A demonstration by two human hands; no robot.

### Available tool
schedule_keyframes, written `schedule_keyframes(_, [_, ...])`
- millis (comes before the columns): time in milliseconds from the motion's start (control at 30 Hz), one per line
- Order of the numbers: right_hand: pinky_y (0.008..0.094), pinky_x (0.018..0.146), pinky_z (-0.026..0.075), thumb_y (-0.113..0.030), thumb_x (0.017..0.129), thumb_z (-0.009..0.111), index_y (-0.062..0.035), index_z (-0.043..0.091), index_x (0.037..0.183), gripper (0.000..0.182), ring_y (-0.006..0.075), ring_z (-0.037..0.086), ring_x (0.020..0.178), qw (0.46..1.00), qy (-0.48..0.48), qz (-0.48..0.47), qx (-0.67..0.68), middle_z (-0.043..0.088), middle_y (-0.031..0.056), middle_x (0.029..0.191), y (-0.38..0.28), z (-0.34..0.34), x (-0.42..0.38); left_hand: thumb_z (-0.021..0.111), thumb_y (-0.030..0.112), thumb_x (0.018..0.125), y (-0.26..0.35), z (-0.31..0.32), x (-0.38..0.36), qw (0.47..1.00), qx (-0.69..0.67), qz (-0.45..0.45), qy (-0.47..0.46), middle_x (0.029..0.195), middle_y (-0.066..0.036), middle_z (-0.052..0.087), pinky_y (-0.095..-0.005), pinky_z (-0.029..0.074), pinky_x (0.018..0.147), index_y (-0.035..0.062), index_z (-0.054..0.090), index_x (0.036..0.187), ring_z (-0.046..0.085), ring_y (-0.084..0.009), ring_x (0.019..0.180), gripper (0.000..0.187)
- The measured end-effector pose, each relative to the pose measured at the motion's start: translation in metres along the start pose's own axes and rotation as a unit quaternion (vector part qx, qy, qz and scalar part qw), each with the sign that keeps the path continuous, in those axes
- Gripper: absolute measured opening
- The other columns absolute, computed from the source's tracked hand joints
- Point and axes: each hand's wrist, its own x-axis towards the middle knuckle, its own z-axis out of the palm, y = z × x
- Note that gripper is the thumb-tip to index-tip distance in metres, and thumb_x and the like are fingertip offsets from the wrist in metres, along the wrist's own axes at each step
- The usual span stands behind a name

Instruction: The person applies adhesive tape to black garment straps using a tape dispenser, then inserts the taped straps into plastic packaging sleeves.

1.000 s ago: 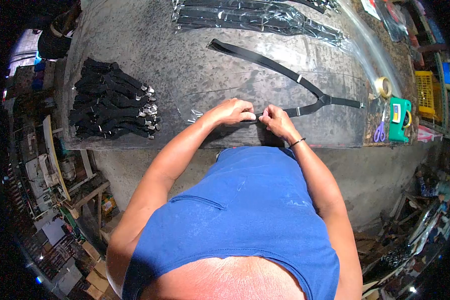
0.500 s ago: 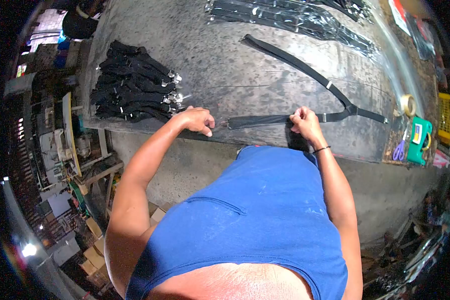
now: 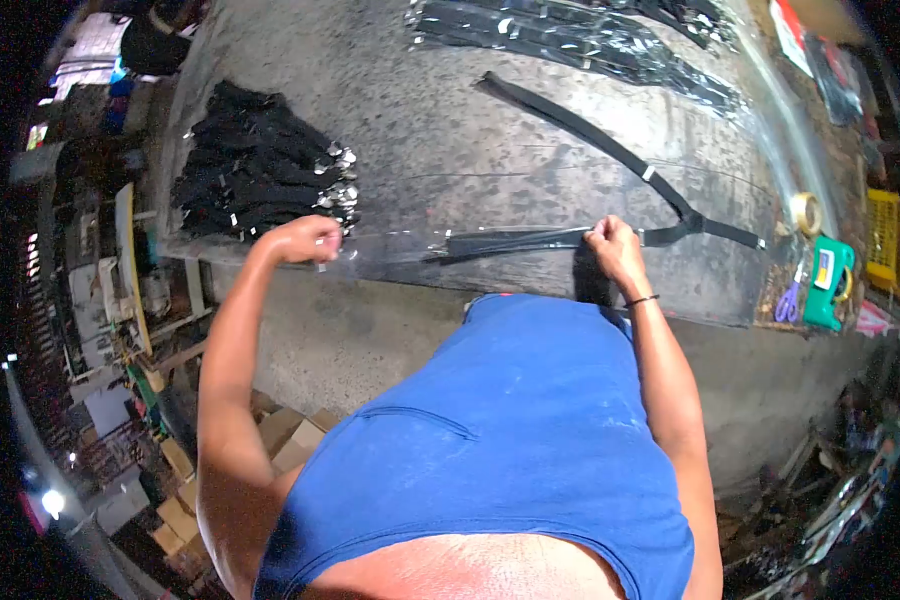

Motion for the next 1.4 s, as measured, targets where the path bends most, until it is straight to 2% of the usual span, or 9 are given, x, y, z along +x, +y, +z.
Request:
schedule_keyframes(267, [0.0307,0.057,0.042,-0.019,0.078,0.066,-0.0049,0.054,0.073,0.019,0.0118,0.051,0.061,0.998,0.041,0.040,-0.021,0.056,0.0038,0.065,0.013,-0.018,-0.001,0.075,0.009,0.073,0.000,-0.029,-0.037,0.987,-0.057,-0.130,0.068,0.080,-0.003,0.060,-0.0297,0.048,0.061,0.0020,0.058,0.093,0.059,-0.0131,0.071,0.027])
schedule_keyframes(333, [0.0361,0.066,0.047,-0.023,0.078,0.066,-0.0026,0.056,0.076,0.022,0.0205,0.059,0.068,0.997,0.030,0.073,0.010,0.061,0.0127,0.070,0.013,-0.022,-0.002,0.076,0.009,0.072,-0.016,-0.038,-0.043,0.976,-0.088,-0.180,0.084,0.081,-0.004,0.061,-0.0309,0.049,0.062,0.0020,0.058,0.094,0.060,-0.0135,0.072,0.030])
schedule_keyframes(433, [0.0336,0.063,0.046,-0.020,0.079,0.066,-0.0024,0.056,0.076,0.021,0.0159,0.057,0.066,0.997,0.022,0.065,0.032,0.060,0.0089,0.068,0.022,-0.023,0.001,0.079,0.027,0.069,0.006,-0.041,-0.051,0.918,0.210,-0.261,0.211,0.090,-0.009,0.066,-0.0387,0.049,0.077,0.0079,0.062,0.108,0.065,-0.0274,0.092,0.046])
schedule_keyframes(467, [0.0326,0.062,0.045,-0.019,0.080,0.066,-0.0025,0.055,0.076,0.020,0.0145,0.056,0.065,0.997,0.019,0.061,0.037,0.059,0.0076,0.068,0.022,-0.023,0.002,0.075,0.034,0.074,0.006,-0.033,-0.051,0.872,0.331,-0.203,0.296,0.103,-0.012,0.066,-0.0374,0.048,0.083,0.0088,0.064,0.108,0.062,-0.0329,0.099,0.044])
schedule_keyframes(600, [0.0306,0.061,0.045,-0.019,0.080,0.067,-0.0032,0.055,0.076,0.020,0.0124,0.054,0.064,0.996,0.012,0.069,0.058,0.058,0.0047,0.067,0.023,-0.023,0.002,0.069,0.035,0.082,0.080,0.003,0.026,0.881,0.185,0.061,0.430,0.112,-0.016,0.063,-0.0397,0.048,0.089,0.0066,0.063,0.113,0.060,-0.0319,0.104,0.042])
schedule_keyframes(767, [0.0288,0.058,0.043,-0.018,0.081,0.068,-0.0041,0.054,0.077,0.019,0.0096,0.049,0.063,0.995,0.010,0.021,0.096,0.054,0.0010,0.065,0.005,-0.030,-0.010,0.065,0.039,0.086,0.194,0.102,0.176,0.932,0.064,0.264,0.242,0.116,-0.019,0.061,-0.0414,0.045,0.095,0.0052,0.057,0.123,0.057,-0.0337,0.112,0.051])
schedule_keyframes(1033, [0.0271,0.057,0.042,-0.019,0.083,0.068,-0.0050,0.055,0.083,0.019,0.0086,0.048,0.062,0.993,-0.005,-0.012,0.120,0.053,-0.0005,0.069,0.022,-0.047,-0.009,0.061,0.033,0.086,0.256,0.144,0.240,0.951,0.182,0.206,0.141,0.107,-0.014,0.063,-0.0490,0.039,0.092,0.0113,0.063,0.106,0.054,-0.0334,0.110,0.030])
schedule_keyframes(1167, [0.0394,0.078,0.050,-0.014,0.083,0.064,-0.0038,0.059,0.099,0.020,0.0315,0.062,0.091,0.984,0.081,-0.118,-0.103,0.056,0.0144,0.104,0.043,-0.084,-0.007,0.061,0.031,0.086,0.253,0.155,0.242,0.947,0.166,0.198,0.189,0.102,-0.013,0.062,-0.0472,0.039,0.088,0.0111,0.065,0.095,0.054,-0.0321,0.107,0.022])
schedule_keyframes(1400, [0.0455,0.078,0.049,-0.017,0.083,0.066,-0.0074,0.060,0.099,0.020,0.0375,0.060,0.093,0.965,-0.009,-0.152,-0.212,0.055,0.0145,0.101,0.051,-0.100,0.008,0.059,0.028,0.086,0.260,0.172,0.239,0.934,0.137,0.173,0.280,0.099,-0.010,0.061,-0.0458,0.037,0.087,0.0115,0.064,0.092,0.053,-0.0309,0.103,0.018])
